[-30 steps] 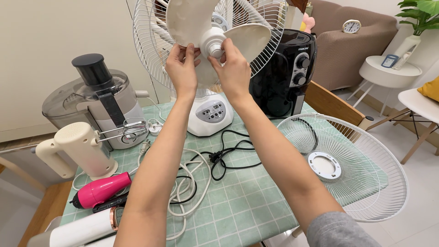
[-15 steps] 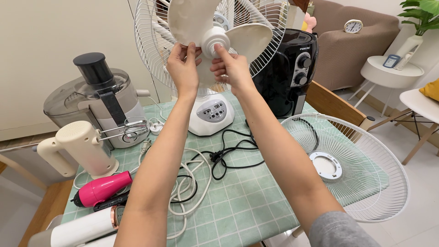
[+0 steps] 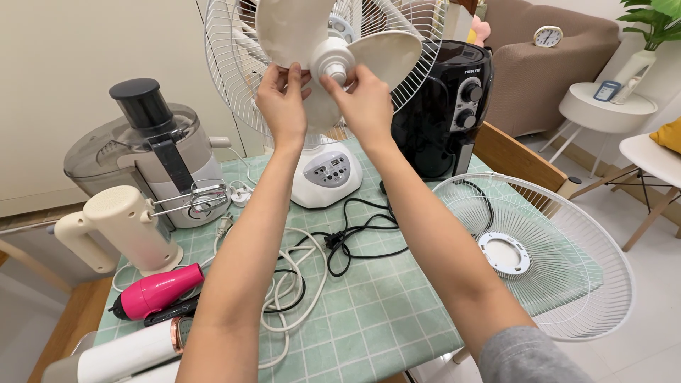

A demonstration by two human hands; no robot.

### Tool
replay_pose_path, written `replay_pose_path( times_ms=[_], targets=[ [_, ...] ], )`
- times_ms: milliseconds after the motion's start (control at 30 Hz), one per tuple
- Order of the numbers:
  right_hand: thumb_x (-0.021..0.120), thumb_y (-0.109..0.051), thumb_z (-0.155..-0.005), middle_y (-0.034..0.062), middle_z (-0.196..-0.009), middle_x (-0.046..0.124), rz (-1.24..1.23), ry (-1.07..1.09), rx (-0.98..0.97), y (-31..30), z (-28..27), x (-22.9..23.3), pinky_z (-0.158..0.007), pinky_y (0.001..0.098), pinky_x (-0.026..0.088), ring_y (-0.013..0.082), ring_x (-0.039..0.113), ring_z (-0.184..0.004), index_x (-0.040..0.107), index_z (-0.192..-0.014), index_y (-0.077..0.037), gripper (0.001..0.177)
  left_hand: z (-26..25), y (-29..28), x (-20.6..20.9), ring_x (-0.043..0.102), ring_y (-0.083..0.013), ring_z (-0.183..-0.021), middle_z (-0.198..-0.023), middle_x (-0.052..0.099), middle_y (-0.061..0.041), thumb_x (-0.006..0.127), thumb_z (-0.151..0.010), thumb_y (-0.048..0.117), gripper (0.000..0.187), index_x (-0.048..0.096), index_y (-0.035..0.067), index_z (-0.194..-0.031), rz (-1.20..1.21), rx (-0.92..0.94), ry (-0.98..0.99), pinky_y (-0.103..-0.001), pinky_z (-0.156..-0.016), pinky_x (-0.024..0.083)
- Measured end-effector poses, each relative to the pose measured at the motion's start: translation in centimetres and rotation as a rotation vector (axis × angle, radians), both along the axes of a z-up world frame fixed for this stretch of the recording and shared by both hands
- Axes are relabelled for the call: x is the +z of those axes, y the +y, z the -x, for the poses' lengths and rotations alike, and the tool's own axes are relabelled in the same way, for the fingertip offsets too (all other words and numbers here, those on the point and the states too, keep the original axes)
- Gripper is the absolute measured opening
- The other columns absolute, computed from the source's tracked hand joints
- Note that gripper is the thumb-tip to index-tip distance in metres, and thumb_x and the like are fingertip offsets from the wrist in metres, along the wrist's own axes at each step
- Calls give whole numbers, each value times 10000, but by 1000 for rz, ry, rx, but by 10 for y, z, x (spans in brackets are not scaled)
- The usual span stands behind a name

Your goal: The person assembles a table fan by attaching the fan blades to the motor hub, securing them with a nut, and then fitting the front protective grille. The person then briefly handles a hair dryer on the table.

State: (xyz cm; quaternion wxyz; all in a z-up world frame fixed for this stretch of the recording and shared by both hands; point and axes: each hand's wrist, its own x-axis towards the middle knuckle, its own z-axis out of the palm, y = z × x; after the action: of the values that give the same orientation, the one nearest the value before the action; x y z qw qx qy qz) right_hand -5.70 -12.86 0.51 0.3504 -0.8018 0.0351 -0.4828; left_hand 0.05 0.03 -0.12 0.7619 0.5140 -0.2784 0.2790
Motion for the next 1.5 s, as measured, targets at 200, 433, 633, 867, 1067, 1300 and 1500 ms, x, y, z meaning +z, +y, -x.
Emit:
replay_pose_path(
  times_ms=[200, 433, 633, 867, 1067, 1300, 1500],
  targets=[
    [610, -626, -874, 21, -701, 693, -882, 359, 938, -21, -16, -4, -566, 257, 532, 98, 617, -589, 768, -1017, -33, 630, 0, 1, 1, 802, -185, -931, -960, 779, -97, 608, -1031, 134, 163, 654, -22, -1028, -2, 2, -4, -304, -729, 675],
    [749, -543, -848, 14, -659, 650, -714, 221, 690, -17, -17, -1, -516, 244, 496, 90, 591, -552, 741, -922, 14, 561, 1, 0, 1, 798, -178, -930, -955, 773, -88, 612, -1029, 133, 157, 654, -17, -1017, 2, -5, 6, -302, -729, 678],
    [828, -478, -782, 49, -598, 681, -225, 13, 216, 2, 1, 14, -508, 294, 535, 126, 678, -520, 666, -750, -11, 495, 0, 0, 0, 797, -174, -926, -950, 766, -78, 613, -1031, 129, 152, 652, -15, -1000, -4, -6, -4, -306, -718, 677],
    [841, -442, -785, 68, -624, 689, 49, -76, -36, 12, 10, 16, -551, 386, 540, 235, 688, -555, 647, -785, -58, 430, 0, 0, 0, 794, -163, -915, -948, 768, -75, 614, -1032, 134, 155, 656, -12, -1006, -6, 7, -3, -306, -722, 680],
    [837, -510, -779, 77, -598, 670, 68, -43, -44, 9, 13, 15, -557, 391, 535, 251, 692, -557, 658, -814, -66, 480, 1, 0, -1, 783, -158, -913, -962, 772, -79, 611, -1027, 135, 157, 671, -9, -1045, -1, -1, -1, -307, -728, 673],
    [789, -607, -815, 42, -577, 662, -34, 59, 12, -1, 33, 11, -545, 346, 537, 180, 691, -540, 717, -841, -60, 553, -5, -1, -14, 762, -169, -998, -1074, 759, -113, 632, -1024, 97, 240, 594, -11, -1235, -5, -17, -11, -299, -786, 639],
    [749, -426, -910, 48, -560, 654, -168, 60, 227, -9, 65, 2, -489, 239, 494, 72, 669, -501, 700, -867, -26, 405, 10, 1, -44, 671, -212, -1101, -1283, 607, -147, 664, -1014, 7, 579, 354, 61, -1499, 20, 96, -64, -328, -896, 593]
  ],
)
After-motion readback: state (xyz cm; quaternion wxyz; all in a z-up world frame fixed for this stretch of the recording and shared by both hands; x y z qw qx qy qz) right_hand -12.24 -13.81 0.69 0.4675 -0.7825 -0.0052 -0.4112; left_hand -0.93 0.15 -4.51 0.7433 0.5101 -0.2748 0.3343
